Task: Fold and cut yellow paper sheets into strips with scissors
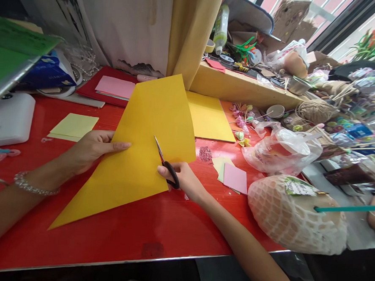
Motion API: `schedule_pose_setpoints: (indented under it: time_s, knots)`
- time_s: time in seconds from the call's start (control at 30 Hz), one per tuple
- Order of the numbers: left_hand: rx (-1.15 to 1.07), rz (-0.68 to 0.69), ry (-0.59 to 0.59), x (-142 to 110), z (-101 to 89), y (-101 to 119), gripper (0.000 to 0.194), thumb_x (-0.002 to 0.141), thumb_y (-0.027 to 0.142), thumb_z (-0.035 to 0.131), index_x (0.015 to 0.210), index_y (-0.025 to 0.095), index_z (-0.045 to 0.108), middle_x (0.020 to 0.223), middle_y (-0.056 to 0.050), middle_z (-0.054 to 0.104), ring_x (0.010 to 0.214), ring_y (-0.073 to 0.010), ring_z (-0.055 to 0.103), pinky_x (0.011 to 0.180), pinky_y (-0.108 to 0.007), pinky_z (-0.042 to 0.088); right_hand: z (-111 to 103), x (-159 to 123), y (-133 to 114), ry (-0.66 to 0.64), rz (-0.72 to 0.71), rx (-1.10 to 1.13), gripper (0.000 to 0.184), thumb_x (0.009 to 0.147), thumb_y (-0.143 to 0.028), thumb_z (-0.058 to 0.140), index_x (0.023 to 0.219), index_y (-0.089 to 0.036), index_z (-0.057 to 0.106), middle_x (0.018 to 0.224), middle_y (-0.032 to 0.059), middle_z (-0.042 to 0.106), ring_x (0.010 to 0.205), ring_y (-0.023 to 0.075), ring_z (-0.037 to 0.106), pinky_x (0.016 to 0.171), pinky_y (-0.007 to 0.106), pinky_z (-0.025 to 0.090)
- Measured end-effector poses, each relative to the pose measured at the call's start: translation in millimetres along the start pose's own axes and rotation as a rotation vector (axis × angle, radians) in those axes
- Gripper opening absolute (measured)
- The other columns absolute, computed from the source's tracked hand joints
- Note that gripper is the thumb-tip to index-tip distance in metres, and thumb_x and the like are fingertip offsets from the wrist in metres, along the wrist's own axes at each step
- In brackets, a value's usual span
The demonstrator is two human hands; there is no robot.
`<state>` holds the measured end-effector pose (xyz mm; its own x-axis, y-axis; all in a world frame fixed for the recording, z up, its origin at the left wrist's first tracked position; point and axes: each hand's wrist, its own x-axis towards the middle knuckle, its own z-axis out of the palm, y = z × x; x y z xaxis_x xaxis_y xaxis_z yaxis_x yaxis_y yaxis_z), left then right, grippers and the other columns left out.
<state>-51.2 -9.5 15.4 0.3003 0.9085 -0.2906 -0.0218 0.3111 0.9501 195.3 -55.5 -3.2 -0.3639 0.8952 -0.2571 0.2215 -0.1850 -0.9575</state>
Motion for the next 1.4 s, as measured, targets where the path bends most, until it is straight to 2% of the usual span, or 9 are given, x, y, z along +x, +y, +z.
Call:
schedule_pose_setpoints:
  time_s: [0.37, 0.6, 0.77, 1.1, 1.27, 1.4]
  knots:
    - [0.068, -0.005, -0.001, 0.0, 0.0, -0.3, 0.035, 0.065, 0.039, 0.077, 0.094, 0.020, 0.070, 0.093, -0.005, 0.074, 0.081, -0.0241, 0.070, 0.065, -0.030, 0.061, 0.8, -0.1, -0.4, 0.054, 0.039, -0.024, 0.054, 0.069, -0.063, 0.063, 0.059, -0.021, 0.031, 0.052, -0.0084, 0.024, 0.042, 0.0039, 0.021, 0.042, 0.024, 0.009]
    - [0.069, -0.014, -0.005, 0.3, -0.3, 0.0, 0.035, 0.066, 0.039, 0.077, 0.095, 0.020, 0.070, 0.093, -0.004, 0.074, 0.081, -0.0231, 0.070, 0.065, -0.028, 0.060, 4.4, -0.2, -4.9, 0.028, 0.016, 0.026, 0.057, 0.069, -0.061, 0.065, 0.056, -0.021, 0.026, 0.053, -0.0088, 0.018, 0.045, 0.0040, 0.013, 0.043, 0.023, 0.010]
    - [0.043, -0.019, -0.024, 1.0, -1.2, -0.6, 0.036, 0.067, 0.037, 0.076, 0.097, 0.020, 0.070, 0.092, -0.004, 0.074, 0.080, -0.0230, 0.070, 0.064, -0.028, 0.060, 5.6, -0.6, -4.4, 0.032, 0.029, 0.051, 0.055, 0.068, -0.062, 0.065, 0.057, -0.021, 0.030, 0.053, -0.0089, 0.020, 0.045, 0.0040, 0.015, 0.042, 0.023, 0.012]
    - [0.030, -0.027, -0.048, 1.2, -1.5, -1.1, 0.035, 0.068, 0.036, 0.076, 0.098, 0.020, 0.069, 0.093, -0.006, 0.074, 0.080, -0.0225, 0.071, 0.065, -0.028, 0.060, 5.3, 0.8, -0.1, 0.022, 0.040, 0.077, 0.049, 0.070, -0.060, 0.065, 0.057, -0.019, 0.040, 0.050, -0.0069, 0.033, 0.042, 0.0053, 0.034, 0.040, 0.022, 0.018]
    - [0.059, -0.026, -0.043, 2.0, -2.1, -1.8, 0.038, 0.067, 0.039, 0.076, 0.099, 0.019, 0.069, 0.094, -0.007, 0.074, 0.081, -0.0243, 0.071, 0.066, -0.031, 0.061, 7.1, -0.3, -1.9, 0.024, 0.060, 0.071, 0.049, 0.070, -0.060, 0.064, 0.057, -0.019, 0.042, 0.050, -0.0058, 0.036, 0.043, 0.0059, 0.036, 0.040, 0.022, 0.019]
    - [0.062, -0.035, -0.039, 2.3, -2.0, -1.6, 0.038, 0.067, 0.040, 0.076, 0.099, 0.019, 0.069, 0.093, -0.007, 0.074, 0.079, -0.0237, 0.071, 0.065, -0.030, 0.061, 9.2, 0.2, 0.1, 0.041, 0.065, 0.103, 0.050, 0.069, -0.058, 0.066, 0.057, -0.019, 0.037, 0.052, -0.0073, 0.030, 0.044, 0.0046, 0.028, 0.041, 0.022, 0.017]
